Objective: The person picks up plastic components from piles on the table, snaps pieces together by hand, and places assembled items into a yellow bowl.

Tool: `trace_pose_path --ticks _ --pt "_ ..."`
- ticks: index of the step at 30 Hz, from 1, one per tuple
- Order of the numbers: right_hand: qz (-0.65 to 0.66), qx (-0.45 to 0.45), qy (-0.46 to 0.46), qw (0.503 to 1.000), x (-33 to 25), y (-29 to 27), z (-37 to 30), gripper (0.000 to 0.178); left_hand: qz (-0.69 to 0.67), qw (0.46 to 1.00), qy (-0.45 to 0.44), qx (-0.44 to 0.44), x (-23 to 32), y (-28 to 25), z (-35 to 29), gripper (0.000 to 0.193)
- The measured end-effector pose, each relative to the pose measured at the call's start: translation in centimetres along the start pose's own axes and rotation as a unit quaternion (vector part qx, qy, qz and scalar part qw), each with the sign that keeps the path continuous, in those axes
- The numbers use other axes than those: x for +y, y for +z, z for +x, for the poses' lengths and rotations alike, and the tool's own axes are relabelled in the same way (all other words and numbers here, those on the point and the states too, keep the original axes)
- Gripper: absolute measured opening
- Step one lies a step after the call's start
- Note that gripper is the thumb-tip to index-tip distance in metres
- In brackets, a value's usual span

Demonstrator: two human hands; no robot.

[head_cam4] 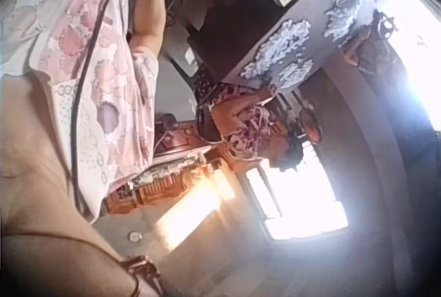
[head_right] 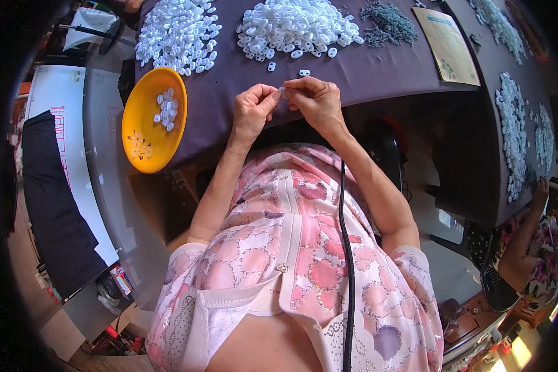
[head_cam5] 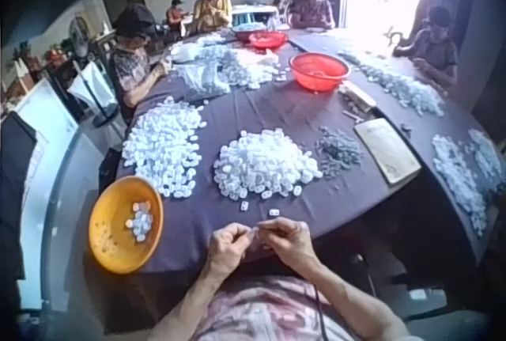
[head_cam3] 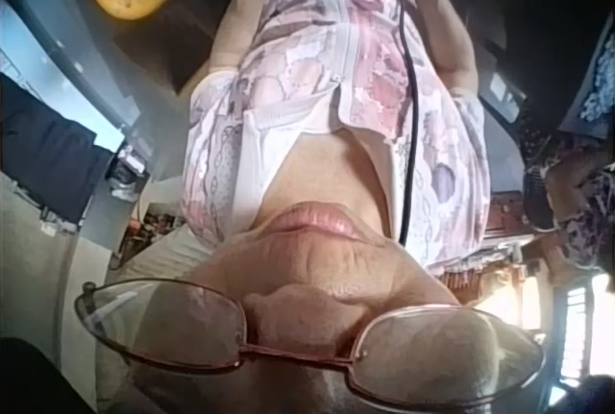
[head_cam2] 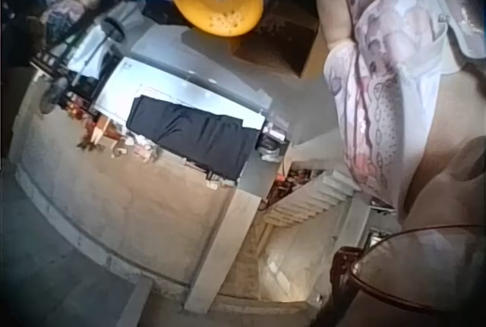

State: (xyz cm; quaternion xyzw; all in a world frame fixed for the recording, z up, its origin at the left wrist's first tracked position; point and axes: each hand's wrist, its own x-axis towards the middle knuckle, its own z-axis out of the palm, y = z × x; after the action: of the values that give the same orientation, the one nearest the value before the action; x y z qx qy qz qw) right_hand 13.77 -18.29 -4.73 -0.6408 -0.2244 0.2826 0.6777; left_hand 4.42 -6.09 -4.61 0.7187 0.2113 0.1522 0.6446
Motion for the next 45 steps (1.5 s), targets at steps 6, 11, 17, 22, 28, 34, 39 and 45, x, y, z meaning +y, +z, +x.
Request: trace_pose_path --ticks 6,11,17,22,28,34,39,45 --pt "0.078 0.058 -0.002 0.995 -0.4 0.9 -0.3 0.012 -0.020 1.000 -0.007 0.023 0.0 0.5 -0.1 0.011" --pt "0.085 0.062 -0.010 0.994 -0.4 1.1 0.0 0.012 0.004 0.996 0.056 0.076 -0.1 1.3 -0.2 0.013" --pt "0.061 0.030 -0.016 0.998 0.2 0.5 0.5 0.012 -0.065 0.995 -0.080 0.008 0.8 0.2 -0.1 0.015" --pt "0.030 -0.013 -0.027 0.999 0.2 0.1 0.5 0.013 -0.103 0.990 -0.091 0.006 1.3 -0.2 0.2 0.018" --pt "-0.034 -0.037 -0.045 0.998 -0.1 0.1 0.0 0.019 -0.096 0.990 -0.089 0.049 0.8 0.0 0.2 0.017" --pt "-0.049 -0.039 -0.104 0.993 0.4 0.7 -0.5 0.033 -0.140 0.986 -0.084 0.045 0.8 -0.3 0.0 0.016" --pt "-0.093 -0.034 -0.110 0.989 0.5 0.9 -0.3 0.032 -0.127 0.987 -0.087 0.040 0.9 -0.3 -0.2 0.016" --pt "-0.128 -0.016 -0.160 0.979 0.2 1.2 0.0 0.027 -0.130 0.987 -0.080 0.042 0.8 -0.4 0.0 0.016"
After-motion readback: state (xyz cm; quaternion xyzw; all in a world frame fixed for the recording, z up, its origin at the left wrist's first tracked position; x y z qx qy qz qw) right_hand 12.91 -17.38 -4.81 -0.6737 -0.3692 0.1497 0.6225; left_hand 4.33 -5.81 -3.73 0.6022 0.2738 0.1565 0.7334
